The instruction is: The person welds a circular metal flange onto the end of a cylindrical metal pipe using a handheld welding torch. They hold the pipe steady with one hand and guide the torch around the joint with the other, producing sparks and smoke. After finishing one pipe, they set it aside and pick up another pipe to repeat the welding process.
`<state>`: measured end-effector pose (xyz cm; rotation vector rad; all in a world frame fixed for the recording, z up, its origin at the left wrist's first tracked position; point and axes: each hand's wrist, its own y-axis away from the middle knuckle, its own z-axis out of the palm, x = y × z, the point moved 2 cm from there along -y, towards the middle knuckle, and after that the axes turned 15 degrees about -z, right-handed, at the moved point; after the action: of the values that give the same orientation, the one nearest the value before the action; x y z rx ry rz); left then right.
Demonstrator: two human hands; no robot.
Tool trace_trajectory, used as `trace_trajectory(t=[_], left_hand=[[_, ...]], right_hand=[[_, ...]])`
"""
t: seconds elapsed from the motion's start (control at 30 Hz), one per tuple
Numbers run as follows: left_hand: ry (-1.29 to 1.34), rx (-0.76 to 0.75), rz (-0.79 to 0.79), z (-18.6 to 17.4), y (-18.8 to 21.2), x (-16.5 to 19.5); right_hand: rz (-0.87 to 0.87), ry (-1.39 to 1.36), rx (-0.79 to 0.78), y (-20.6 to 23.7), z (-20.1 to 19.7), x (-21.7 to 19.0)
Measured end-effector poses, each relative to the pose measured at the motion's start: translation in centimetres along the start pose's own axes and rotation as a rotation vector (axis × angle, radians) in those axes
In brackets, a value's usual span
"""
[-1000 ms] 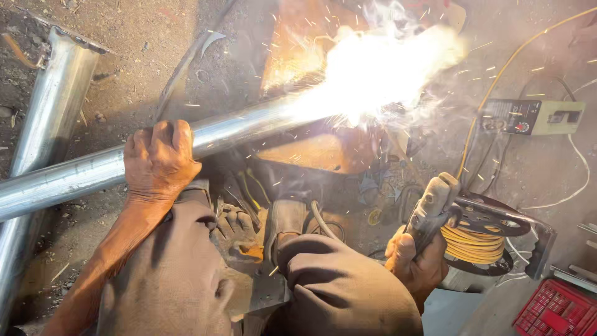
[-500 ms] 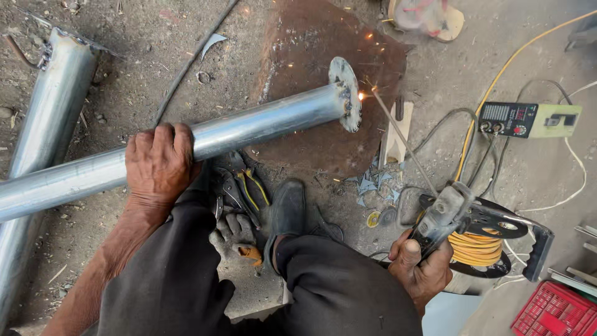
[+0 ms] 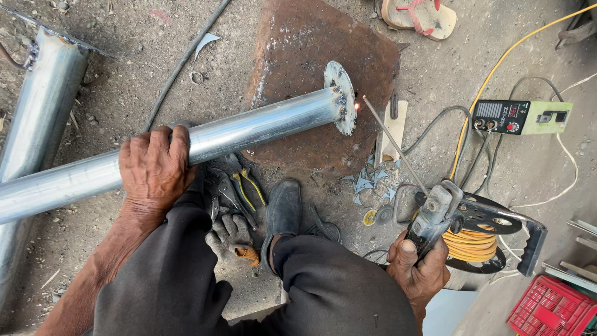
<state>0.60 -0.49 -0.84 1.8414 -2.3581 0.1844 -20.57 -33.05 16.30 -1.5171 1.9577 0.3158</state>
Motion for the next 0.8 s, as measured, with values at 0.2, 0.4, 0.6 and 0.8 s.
trace_trajectory(t=[0.2, 0.4, 0.6, 0.8], left_hand=[[-0.009, 0.061, 0.019, 0.0, 0.0, 0.1], [-0.007, 0.041, 0.012, 0.0, 0.0, 0.1], [-0.003, 0.036, 0.012, 0.2, 0.0, 0.0], [0.000, 0.028, 0.016, 0.2, 0.0, 0.0]], right_hand=[[-0.025, 0.028, 0.041, 0.1, 0.4, -0.2], [-0.033, 0.044, 0.010, -0.5, 0.5, -0.4], [-0.044, -0.029, 0.047, -0.4, 1.5, -0.2], [0.019, 0.024, 0.102, -0.5, 1.7, 0.0]])
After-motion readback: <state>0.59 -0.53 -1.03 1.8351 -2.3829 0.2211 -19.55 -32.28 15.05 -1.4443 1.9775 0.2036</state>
